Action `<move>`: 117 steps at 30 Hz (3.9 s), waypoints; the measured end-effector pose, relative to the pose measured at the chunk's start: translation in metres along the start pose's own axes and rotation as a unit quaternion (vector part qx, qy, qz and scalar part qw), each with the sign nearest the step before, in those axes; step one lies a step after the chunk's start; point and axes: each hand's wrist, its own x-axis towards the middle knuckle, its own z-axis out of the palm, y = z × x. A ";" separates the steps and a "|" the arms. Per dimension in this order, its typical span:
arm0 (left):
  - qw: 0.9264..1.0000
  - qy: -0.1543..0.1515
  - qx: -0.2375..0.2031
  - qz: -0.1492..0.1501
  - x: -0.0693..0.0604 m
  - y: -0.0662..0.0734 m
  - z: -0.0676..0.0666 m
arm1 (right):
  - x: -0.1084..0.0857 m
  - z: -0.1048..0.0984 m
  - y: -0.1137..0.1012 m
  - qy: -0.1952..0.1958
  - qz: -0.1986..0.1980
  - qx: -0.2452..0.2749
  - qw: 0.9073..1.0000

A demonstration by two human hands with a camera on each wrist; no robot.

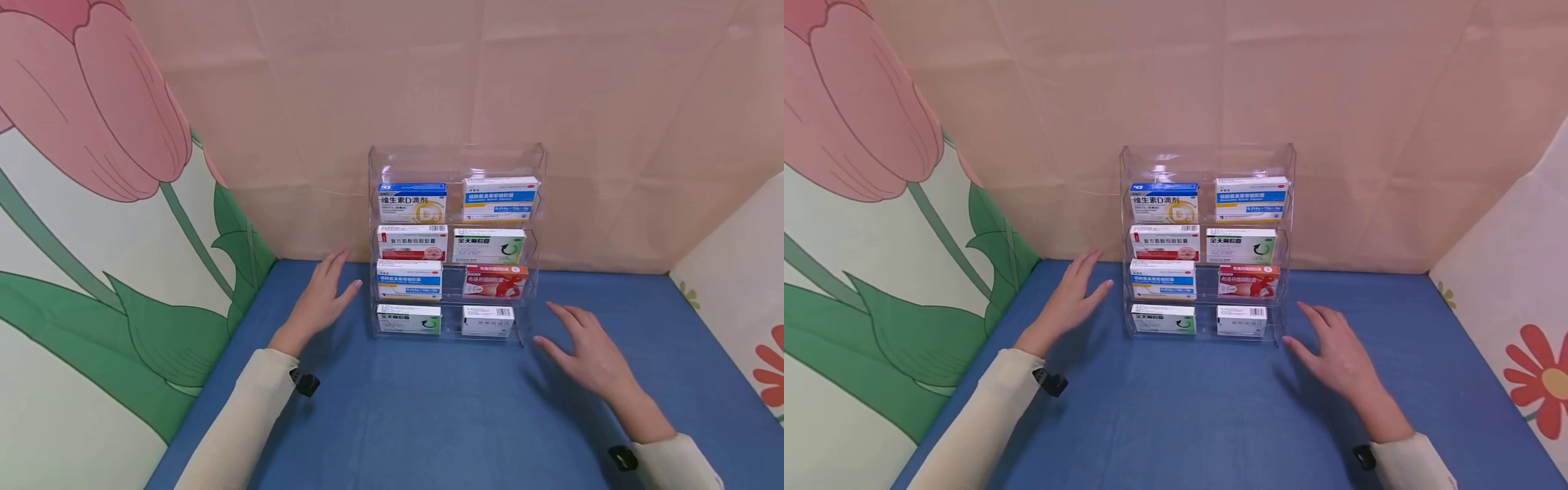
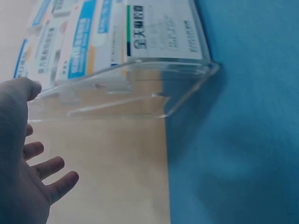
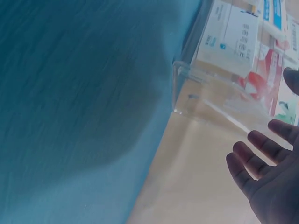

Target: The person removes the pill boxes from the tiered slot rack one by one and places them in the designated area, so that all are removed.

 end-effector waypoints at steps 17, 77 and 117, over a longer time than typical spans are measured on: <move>0.989 0.066 -0.135 -0.010 0.036 0.017 0.001 | 0.010 0.013 -0.021 0.024 -0.013 0.058 0.998; 0.930 0.020 -0.344 -0.128 0.106 0.032 -0.007 | 0.046 0.045 -0.062 -0.008 -0.010 -0.002 1.000; 0.924 -0.038 -0.361 -0.122 0.108 0.029 -0.012 | 0.030 -0.035 -0.049 -0.013 0.001 0.110 0.994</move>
